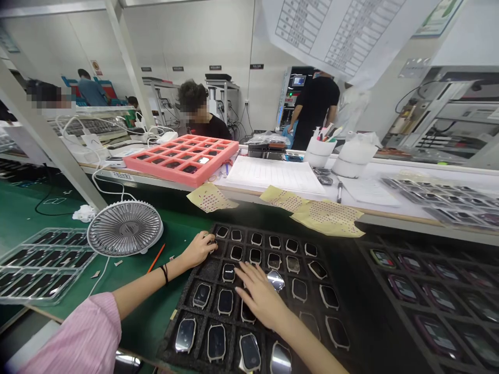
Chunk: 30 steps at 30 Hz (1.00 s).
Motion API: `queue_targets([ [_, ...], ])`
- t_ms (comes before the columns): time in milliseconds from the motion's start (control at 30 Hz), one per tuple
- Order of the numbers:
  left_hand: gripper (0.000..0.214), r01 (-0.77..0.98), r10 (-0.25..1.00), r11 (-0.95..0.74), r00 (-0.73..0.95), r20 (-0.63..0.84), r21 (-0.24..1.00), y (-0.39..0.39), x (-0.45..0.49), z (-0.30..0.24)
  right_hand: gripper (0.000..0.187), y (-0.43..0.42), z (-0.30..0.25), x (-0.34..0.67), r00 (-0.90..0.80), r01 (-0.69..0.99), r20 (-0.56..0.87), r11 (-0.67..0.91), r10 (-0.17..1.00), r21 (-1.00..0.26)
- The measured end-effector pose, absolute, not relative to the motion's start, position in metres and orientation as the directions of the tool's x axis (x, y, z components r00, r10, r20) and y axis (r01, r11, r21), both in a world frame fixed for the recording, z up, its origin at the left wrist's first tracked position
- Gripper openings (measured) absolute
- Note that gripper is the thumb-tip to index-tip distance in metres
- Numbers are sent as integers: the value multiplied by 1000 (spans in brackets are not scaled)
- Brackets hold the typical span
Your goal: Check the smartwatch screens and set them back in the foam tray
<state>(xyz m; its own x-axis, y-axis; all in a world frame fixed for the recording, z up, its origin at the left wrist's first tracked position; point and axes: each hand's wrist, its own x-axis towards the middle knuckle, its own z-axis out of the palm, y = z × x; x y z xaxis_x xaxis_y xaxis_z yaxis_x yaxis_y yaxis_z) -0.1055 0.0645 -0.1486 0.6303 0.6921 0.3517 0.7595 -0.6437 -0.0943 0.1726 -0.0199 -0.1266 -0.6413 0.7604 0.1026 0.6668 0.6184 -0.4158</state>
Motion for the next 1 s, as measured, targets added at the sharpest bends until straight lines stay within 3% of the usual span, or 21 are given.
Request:
queue_targets([
  [200,29,760,707,-647,626,329,-54,67,-106,-151,46,-23,-151,227,-382,847,208,431,900,-312],
  [500,33,761,728,-648,611,311,21,64,-105,-143,49,-41,-165,222,-386,867,349,465,854,-177],
  [633,33,781,754,-619,559,346,87,53,-102,-131,45,-41,-157,230,-370,861,344,458,863,-223],
  [733,32,801,808,-553,447,383,230,35,-95,-121,43,-39,-149,253,-281,885,372,388,885,-256],
  [867,26,674,894,-447,364,262,588,13,-82,-122,42,-38,-145,297,-88,970,374,165,923,-180],
  [1000,20,662,921,-352,371,119,662,2,-73,-133,37,-40,-152,327,74,997,290,-80,954,9],
])
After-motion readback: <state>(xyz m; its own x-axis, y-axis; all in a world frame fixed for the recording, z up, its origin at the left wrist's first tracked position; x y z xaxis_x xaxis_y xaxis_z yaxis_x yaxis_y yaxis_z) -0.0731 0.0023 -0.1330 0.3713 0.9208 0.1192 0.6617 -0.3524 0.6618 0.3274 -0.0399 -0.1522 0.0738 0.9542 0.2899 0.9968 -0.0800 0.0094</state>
